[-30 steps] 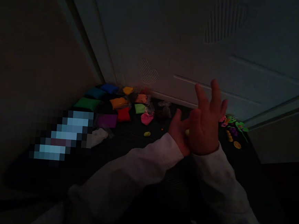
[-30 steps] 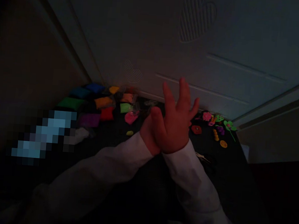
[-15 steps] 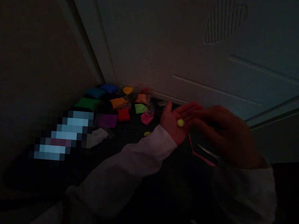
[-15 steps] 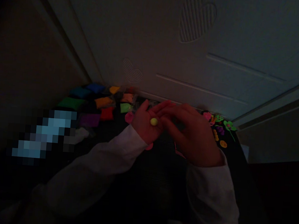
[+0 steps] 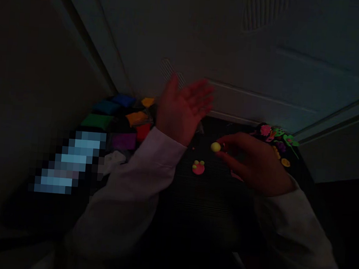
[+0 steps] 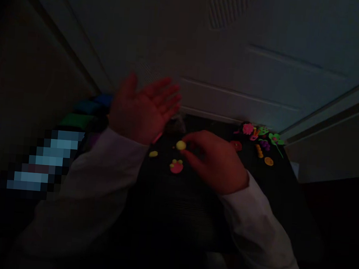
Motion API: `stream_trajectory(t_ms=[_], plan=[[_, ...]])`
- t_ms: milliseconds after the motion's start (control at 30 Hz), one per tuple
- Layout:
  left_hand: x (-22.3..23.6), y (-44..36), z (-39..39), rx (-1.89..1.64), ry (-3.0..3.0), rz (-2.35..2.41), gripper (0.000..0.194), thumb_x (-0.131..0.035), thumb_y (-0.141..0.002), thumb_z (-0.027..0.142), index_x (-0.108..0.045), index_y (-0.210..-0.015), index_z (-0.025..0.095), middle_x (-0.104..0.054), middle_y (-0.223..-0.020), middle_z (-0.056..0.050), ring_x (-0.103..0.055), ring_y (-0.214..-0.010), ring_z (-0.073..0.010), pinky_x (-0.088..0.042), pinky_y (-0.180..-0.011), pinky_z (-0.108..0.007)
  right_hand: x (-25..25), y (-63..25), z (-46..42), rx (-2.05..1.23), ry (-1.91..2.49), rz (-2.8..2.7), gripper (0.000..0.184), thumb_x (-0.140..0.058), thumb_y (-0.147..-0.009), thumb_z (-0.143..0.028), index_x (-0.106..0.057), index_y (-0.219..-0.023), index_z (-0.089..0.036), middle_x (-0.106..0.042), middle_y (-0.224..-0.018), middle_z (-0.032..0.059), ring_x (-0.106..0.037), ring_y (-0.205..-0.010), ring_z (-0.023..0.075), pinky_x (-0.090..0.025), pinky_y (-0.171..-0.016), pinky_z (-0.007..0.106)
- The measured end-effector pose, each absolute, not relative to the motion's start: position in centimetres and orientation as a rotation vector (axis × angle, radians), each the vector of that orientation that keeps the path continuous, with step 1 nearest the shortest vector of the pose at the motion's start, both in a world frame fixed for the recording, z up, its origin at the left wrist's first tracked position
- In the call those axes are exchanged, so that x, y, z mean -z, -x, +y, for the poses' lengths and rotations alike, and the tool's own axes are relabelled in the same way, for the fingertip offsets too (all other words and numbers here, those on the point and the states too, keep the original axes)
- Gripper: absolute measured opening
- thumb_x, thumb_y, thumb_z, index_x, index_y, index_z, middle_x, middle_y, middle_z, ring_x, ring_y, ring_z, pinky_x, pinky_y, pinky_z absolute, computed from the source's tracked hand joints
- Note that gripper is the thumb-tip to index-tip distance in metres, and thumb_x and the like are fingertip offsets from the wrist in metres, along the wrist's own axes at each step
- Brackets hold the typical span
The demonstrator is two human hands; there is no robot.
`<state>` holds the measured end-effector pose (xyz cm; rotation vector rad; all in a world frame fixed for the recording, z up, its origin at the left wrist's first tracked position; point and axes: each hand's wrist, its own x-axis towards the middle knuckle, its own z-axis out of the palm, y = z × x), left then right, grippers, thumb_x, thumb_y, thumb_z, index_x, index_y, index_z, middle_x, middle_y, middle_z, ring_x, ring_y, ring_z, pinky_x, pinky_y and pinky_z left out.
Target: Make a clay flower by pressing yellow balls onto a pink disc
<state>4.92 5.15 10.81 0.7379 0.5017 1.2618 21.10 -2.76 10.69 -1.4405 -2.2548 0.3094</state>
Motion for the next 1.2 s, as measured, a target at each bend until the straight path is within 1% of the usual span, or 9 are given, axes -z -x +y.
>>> stream_trajectory(t_ms=[67,200,400,533,800,900,967,1067,1200], plan=[[-11.1,-2.8,6.0,-1.383,-0.79,0.484,0.055,-0.022,-0.081,0.054,-0.046,-0.106,0.012,-0.052,-0.112,-0.006,-0.049,-0.106,-0.018,-0.038,-0.09,-0.034,-8.6,-21.4,-3.1,-0.469,1.505,-2.318,0.023,-0.051,-0.076,-0.032,-0.056,-0.097,-0.024,-0.06,-0.081,-0.0013,-0.053,-0.07,0.0089,-0.039,-0.063,0.021],[-11.6,0.1,6.9,-1.486,-0.748,0.489,0.051,-0.018,-0.084,0.047,-0.038,-0.116,0.013,-0.046,-0.116,-0.002,-0.048,-0.104,-0.0122,-0.04,-0.085,-0.027,-4.9,-21.5,-3.6,-0.689,1.666,-2.358,0.023,-0.048,-0.077,-0.033,-0.053,-0.099,-0.027,-0.059,-0.078,-0.0029,-0.053,-0.066,0.0087,-0.037,-0.059,0.022],[-11.8,0.7,7.2,-1.454,-0.836,0.601,0.048,-0.012,-0.084,0.046,-0.039,-0.113,0.02,-0.042,-0.121,0.004,-0.046,-0.107,-0.0066,-0.041,-0.087,-0.022,-3.6,-21.3,-3.6,-0.688,1.766,-2.349,0.023,-0.048,-0.076,-0.036,-0.052,-0.097,-0.026,-0.058,-0.074,-0.003,-0.051,-0.061,0.0087,-0.033,-0.054,0.022],[-11.9,0.4,7.3,-1.448,-0.749,0.539,0.042,-0.021,-0.083,0.045,-0.048,-0.1,0.018,-0.048,-0.111,0.002,-0.051,-0.094,-0.0071,-0.043,-0.081,-0.021,-3.3,-21.4,-3.4,-0.682,1.788,-2.335,0.022,-0.049,-0.076,-0.036,-0.052,-0.096,-0.027,-0.058,-0.073,-0.0034,-0.05,-0.06,0.0085,-0.032,-0.053,0.021],[-12.0,-2.5,6.0,-1.368,-0.896,0.539,0.024,-0.041,-0.078,0.033,-0.051,-0.085,0.013,-0.05,-0.079,0.001,-0.049,-0.067,-0.0074,-0.039,-0.062,-0.024,-3.4,-21.9,-3.7,-0.778,1.791,-2.345,0.021,-0.047,-0.076,-0.037,-0.051,-0.094,-0.027,-0.057,-0.073,-0.0038,-0.05,-0.061,0.0084,-0.032,-0.054,0.022],[-10.8,-4.2,4.2,-1.277,-1.206,0.644,0.017,-0.046,-0.077,0.027,-0.055,-0.079,0.013,-0.053,-0.067,0.002,-0.048,-0.056,-0.0061,-0.035,-0.052,-0.021,-3.6,-22.0,-4.5,-0.873,1.759,-2.371,0.021,-0.048,-0.076,-0.038,-0.051,-0.093,-0.027,-0.056,-0.072,-0.004,-0.05,-0.06,0.0082,-0.033,-0.055,0.022],[-9.2,-4.6,2.5,-1.089,-1.578,0.786,0.017,-0.052,-0.074,0.028,-0.06,-0.079,0.014,-0.056,-0.067,0.002,-0.049,-0.058,-0.0065,-0.037,-0.055,-0.021,-3.6,-22.0,-5.2,-0.916,1.72,-2.384,0.02,-0.047,-0.076,-0.037,-0.052,-0.092,-0.026,-0.057,-0.074,-0.0035,-0.05,-0.063,0.0084,-0.034,-0.056,0.022],[-6.1,-3.7,-0.3,-0.758,-2.003,0.972,0.018,-0.052,-0.075,0.031,-0.063,-0.08,0.018,-0.062,-0.073,0.002,-0.052,-0.064,-0.0085,-0.038,-0.06,-0.022,-3.0,-21.9,-6.4,-0.916,1.691,-2.391,0.02,-0.045,-0.077,-0.035,-0.052,-0.093,-0.026,-0.058,-0.078,-0.0024,-0.051,-0.066,0.0092,-0.035,-0.059,0.023],[-2.3,-1.4,-2.6,-0.658,-2.112,1.317,0.024,-0.049,-0.076,0.035,-0.063,-0.084,0.018,-0.064,-0.082,-0.001,-0.055,-0.069,-0.0105,-0.041,-0.064,-0.024,-1.9,-21.8,-7.4,-0.83,1.651,-2.4,0.022,-0.044,-0.079,-0.033,-0.053,-0.098,-0.025,-0.06,-0.082,-0.001,-0.053,-0.071,0.0105,-0.038,-0.065,0.026]])
